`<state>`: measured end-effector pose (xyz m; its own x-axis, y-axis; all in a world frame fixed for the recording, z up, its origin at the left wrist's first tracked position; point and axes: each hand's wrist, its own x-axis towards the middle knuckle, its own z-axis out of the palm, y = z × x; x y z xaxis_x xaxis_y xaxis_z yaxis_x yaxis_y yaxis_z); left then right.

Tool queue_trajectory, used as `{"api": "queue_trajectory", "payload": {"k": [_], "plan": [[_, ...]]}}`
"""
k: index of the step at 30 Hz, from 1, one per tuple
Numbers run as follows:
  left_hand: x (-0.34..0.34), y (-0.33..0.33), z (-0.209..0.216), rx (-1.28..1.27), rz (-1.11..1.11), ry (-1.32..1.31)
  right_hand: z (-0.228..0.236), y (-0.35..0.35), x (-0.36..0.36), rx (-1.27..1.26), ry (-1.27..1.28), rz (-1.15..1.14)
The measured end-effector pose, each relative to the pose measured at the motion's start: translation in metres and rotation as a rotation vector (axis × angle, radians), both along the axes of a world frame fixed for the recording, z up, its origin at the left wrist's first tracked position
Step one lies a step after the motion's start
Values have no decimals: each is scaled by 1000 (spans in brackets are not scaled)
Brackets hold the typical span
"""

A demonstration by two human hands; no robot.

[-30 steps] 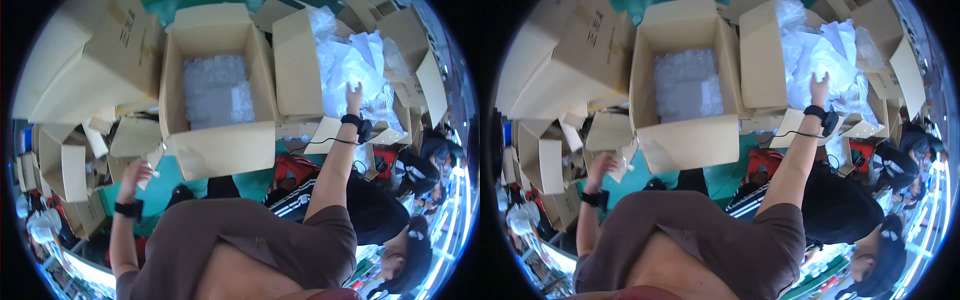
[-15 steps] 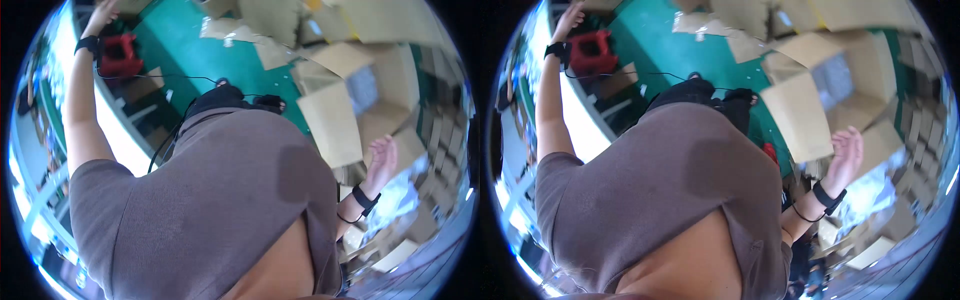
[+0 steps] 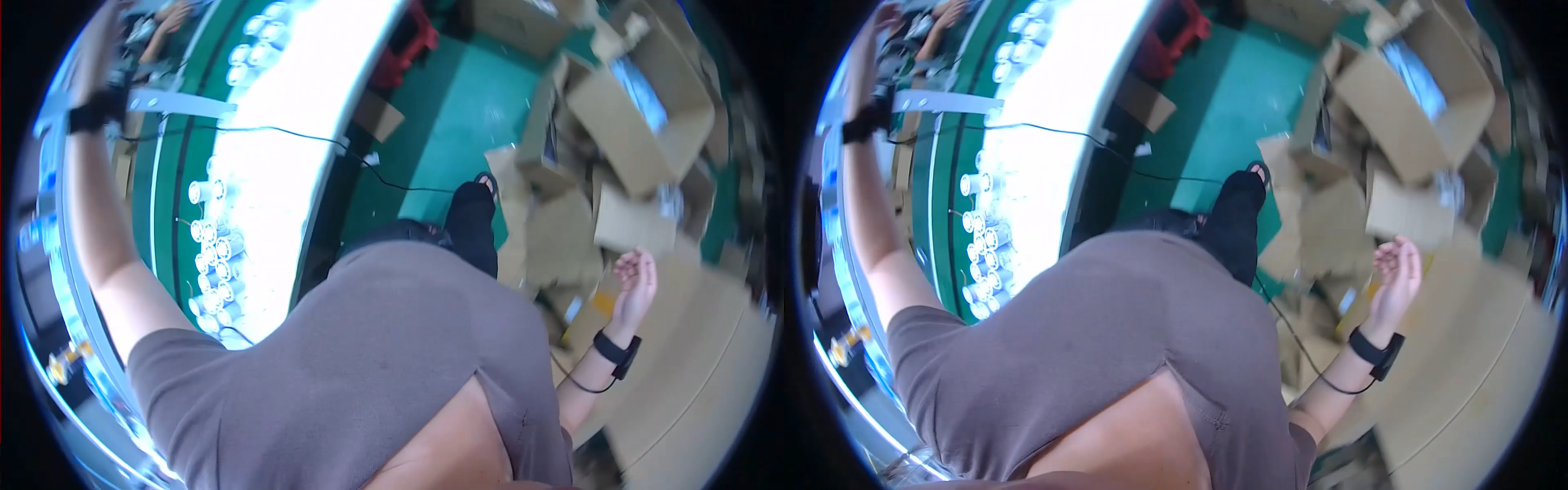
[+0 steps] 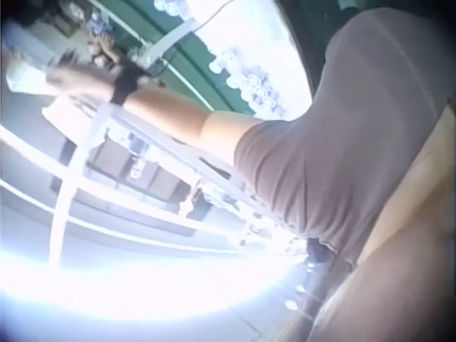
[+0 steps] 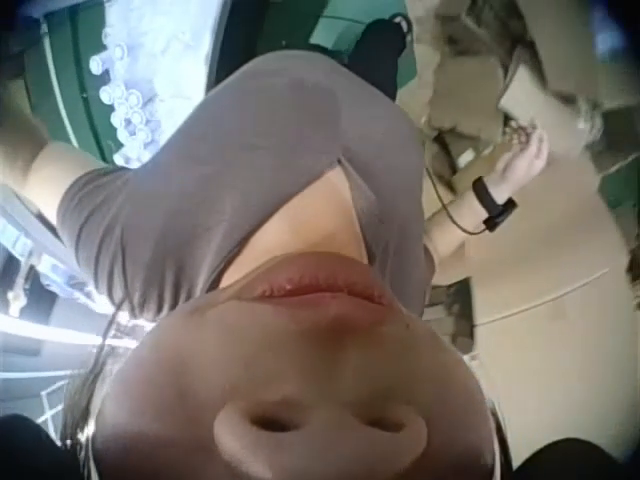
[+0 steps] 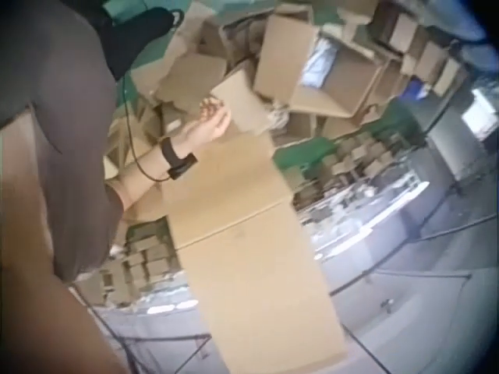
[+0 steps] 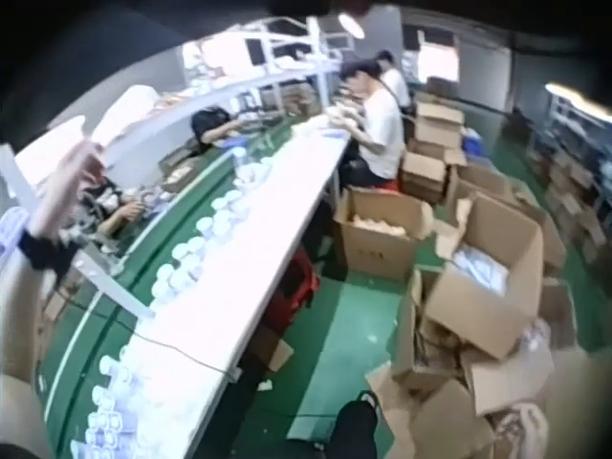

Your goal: The person removes a plastic bag from a box, takes out a white component, and wipes it with a cloth. They repeat this process with other components, occasionally dampening the cloth with liquid from a bottle.

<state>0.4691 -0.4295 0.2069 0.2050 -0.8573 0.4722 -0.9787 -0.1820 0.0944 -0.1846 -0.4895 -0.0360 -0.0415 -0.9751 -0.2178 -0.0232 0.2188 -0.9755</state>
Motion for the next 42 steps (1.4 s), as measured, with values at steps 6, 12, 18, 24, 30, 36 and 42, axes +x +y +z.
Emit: {"api": "queue_trajectory", "payload": {"k": [6, 12, 18, 24, 30, 36, 42], "plan": [[-95, 60, -114, 11, 208, 704, -13, -179, 155, -43, -105, 398], [-184, 86, -187, 16, 695, 1337, 2, -258, 370, -87, -346, 913], [-193, 36, -228, 299, 669, 996, -2, -224, 534, -9, -76, 1524], [-134, -29, -239, 125, 574, 992, -45, -206, 598, -48, 201, 1942], [-118, -64, -253, -160, 736, 1226, -86, -140, 639, -1079, -16, 2085], [-108, -101, -234, -325, 1182, 1210, -132, -77, 683, -1576, -393, 1845], [-93, -117, -223, -455, 1408, 1041, -134, -90, 699, -1116, -473, 2190]]}}
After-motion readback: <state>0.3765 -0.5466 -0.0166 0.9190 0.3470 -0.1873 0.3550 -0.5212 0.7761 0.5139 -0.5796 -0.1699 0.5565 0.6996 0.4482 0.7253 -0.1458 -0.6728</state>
